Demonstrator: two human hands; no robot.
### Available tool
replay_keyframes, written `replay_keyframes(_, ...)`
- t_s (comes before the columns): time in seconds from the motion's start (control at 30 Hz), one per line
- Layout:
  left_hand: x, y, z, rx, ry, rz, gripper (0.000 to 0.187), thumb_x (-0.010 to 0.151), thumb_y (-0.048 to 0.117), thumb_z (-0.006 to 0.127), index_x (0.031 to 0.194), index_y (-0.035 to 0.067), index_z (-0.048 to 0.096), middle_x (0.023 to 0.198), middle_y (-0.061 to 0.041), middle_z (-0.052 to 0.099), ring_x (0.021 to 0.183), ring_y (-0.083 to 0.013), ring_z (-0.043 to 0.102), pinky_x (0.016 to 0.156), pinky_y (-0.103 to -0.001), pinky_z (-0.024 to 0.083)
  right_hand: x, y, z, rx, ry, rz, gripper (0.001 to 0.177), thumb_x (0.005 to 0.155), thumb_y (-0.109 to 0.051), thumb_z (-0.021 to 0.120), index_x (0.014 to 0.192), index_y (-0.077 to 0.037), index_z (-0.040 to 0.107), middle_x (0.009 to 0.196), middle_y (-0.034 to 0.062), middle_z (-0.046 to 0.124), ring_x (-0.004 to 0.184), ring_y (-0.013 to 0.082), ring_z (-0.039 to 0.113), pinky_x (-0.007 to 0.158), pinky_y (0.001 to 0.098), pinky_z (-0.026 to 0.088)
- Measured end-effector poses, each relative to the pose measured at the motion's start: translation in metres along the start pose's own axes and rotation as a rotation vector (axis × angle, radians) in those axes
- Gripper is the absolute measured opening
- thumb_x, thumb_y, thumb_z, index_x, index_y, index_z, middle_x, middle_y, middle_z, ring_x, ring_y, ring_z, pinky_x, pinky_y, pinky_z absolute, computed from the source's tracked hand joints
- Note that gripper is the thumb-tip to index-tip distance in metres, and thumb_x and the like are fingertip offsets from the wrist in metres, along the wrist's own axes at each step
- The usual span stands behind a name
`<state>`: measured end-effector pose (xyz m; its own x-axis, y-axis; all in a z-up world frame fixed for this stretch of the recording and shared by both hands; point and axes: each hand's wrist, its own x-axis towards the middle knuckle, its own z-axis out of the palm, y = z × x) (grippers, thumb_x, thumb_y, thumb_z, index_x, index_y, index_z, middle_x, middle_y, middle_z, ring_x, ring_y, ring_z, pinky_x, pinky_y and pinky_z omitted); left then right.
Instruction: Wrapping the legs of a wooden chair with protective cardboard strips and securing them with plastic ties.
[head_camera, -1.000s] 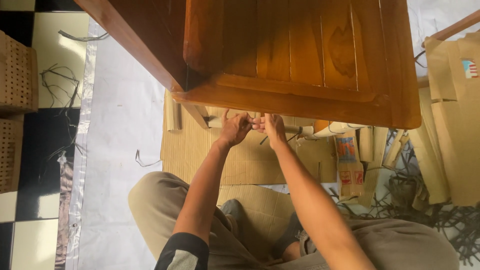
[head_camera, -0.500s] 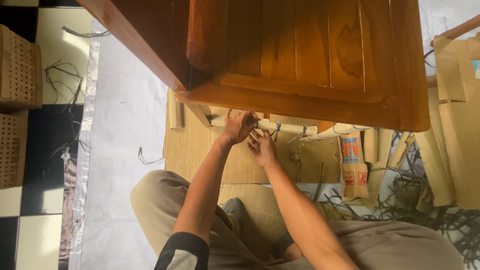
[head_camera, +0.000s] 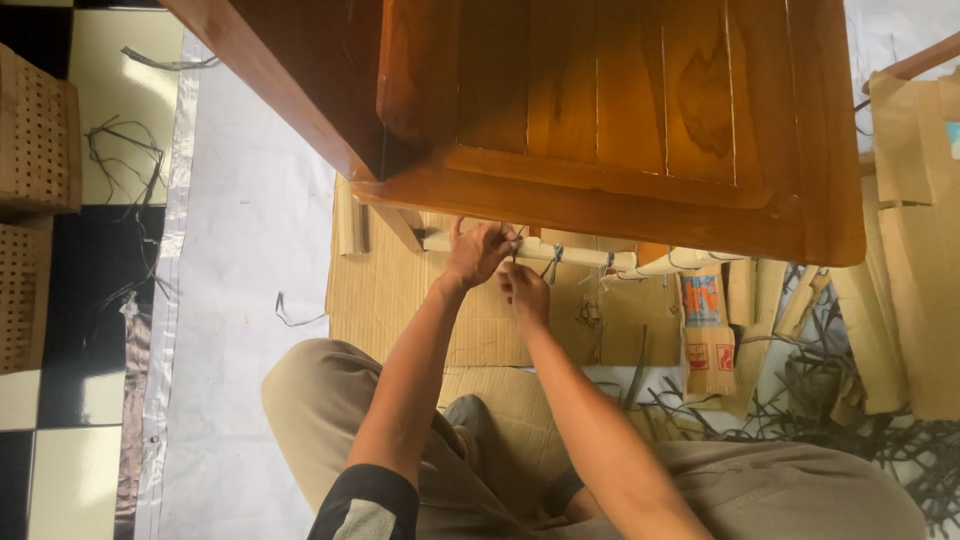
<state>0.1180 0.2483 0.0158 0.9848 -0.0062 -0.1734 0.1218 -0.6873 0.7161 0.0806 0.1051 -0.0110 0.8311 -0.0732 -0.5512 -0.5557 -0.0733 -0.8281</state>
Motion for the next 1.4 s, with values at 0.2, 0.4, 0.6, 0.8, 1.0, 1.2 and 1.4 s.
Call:
replay_keyframes(0.2, -0.004, 0.007, -0.007, -0.108, 0.049, 0.01, 0.012, 0.092, 0.044, 0.071, 0.092, 0.032, 0.069, 0.092, 0.011, 0.077, 0.111, -0.0135, 0.07, 0.126, -0.052, 0.0, -0.018, 0.018, -0.018, -0.291, 0.145, -0.278, 0.025, 0.091, -0.039, 0.078, 0.099, -0.016, 0.081, 0.09, 0.0093, 0.07, 0.083, 0.0225, 0.066, 0.079, 0.0348, 0.054)
replay_keyframes(0.4, -0.003, 0.008, -0.008, -0.049, 0.012, 0.018, 0.013, 0.089, 0.046, 0.077, 0.096, 0.035, 0.074, 0.101, 0.016, 0.078, 0.113, -0.0071, 0.069, 0.126, -0.052, 0.002, -0.05, -0.027, -0.017, 0.037, 0.043, -0.294, 0.024, 0.089, -0.02, 0.075, 0.111, -0.01, 0.07, 0.074, 0.0053, 0.07, 0.057, 0.0086, 0.051, 0.054, 0.0215, 0.039)
replay_keyframes(0.6, 0.001, 0.0, -0.006, -0.074, -0.038, 0.006, 0.012, 0.089, 0.047, 0.076, 0.097, 0.038, 0.075, 0.11, 0.021, 0.075, 0.119, -0.0048, 0.066, 0.127, -0.053, 0.001, -0.084, -0.073, -0.026, 0.18, -0.149, -0.306, 0.022, 0.097, -0.01, 0.065, 0.116, -0.004, 0.073, 0.097, 0.0113, 0.073, 0.069, 0.0121, 0.058, 0.053, 0.02, 0.042)
replay_keyframes(0.8, 0.002, -0.002, -0.003, 0.017, 0.004, 0.025, 0.013, 0.088, 0.05, 0.076, 0.093, 0.039, 0.074, 0.097, 0.021, 0.077, 0.114, -0.0055, 0.069, 0.127, -0.052, 0.003, -0.061, -0.058, -0.035, -0.399, 0.042, -0.739, 0.013, 0.091, -0.022, 0.079, 0.103, -0.017, 0.079, 0.095, 0.0074, 0.08, 0.083, 0.0241, 0.077, 0.067, 0.0326, 0.06)
replay_keyframes(1.0, 0.004, -0.005, 0.002, 0.086, 0.028, 0.04, 0.007, 0.084, 0.048, 0.078, 0.087, 0.043, 0.073, 0.092, 0.022, 0.076, 0.111, -0.0046, 0.069, 0.126, -0.05, 0.004, -0.039, -0.073, -0.031, -0.731, 0.119, -1.214, 0.011, 0.09, -0.012, 0.073, 0.099, -0.018, 0.077, 0.117, -0.0019, 0.072, 0.093, 0.0233, 0.075, 0.078, 0.035, 0.061)
replay_keyframes(1.2, -0.002, 0.005, -0.009, -0.029, -0.019, 0.011, 0.005, 0.088, 0.044, 0.076, 0.09, 0.041, 0.073, 0.089, 0.019, 0.077, 0.112, -0.0067, 0.068, 0.126, -0.051, 0.001, -0.031, -0.089, -0.031, -0.75, 0.147, -1.059, 0.007, 0.092, -0.013, 0.073, 0.094, -0.019, 0.077, 0.087, 0.003, 0.075, 0.079, 0.0265, 0.076, 0.071, 0.0374, 0.06)
replay_keyframes(1.4, -0.002, 0.006, -0.01, -0.061, -0.01, 0.012, 0.009, 0.09, 0.045, 0.075, 0.093, 0.037, 0.072, 0.091, 0.018, 0.077, 0.112, -0.0065, 0.068, 0.126, -0.05, 0.002, -0.016, -0.079, -0.032, -0.684, 0.169, -0.915, 0.009, 0.088, -0.018, 0.073, 0.096, -0.016, 0.068, 0.085, 0.0102, 0.075, 0.084, 0.0338, 0.074, 0.074, 0.0472, 0.058)
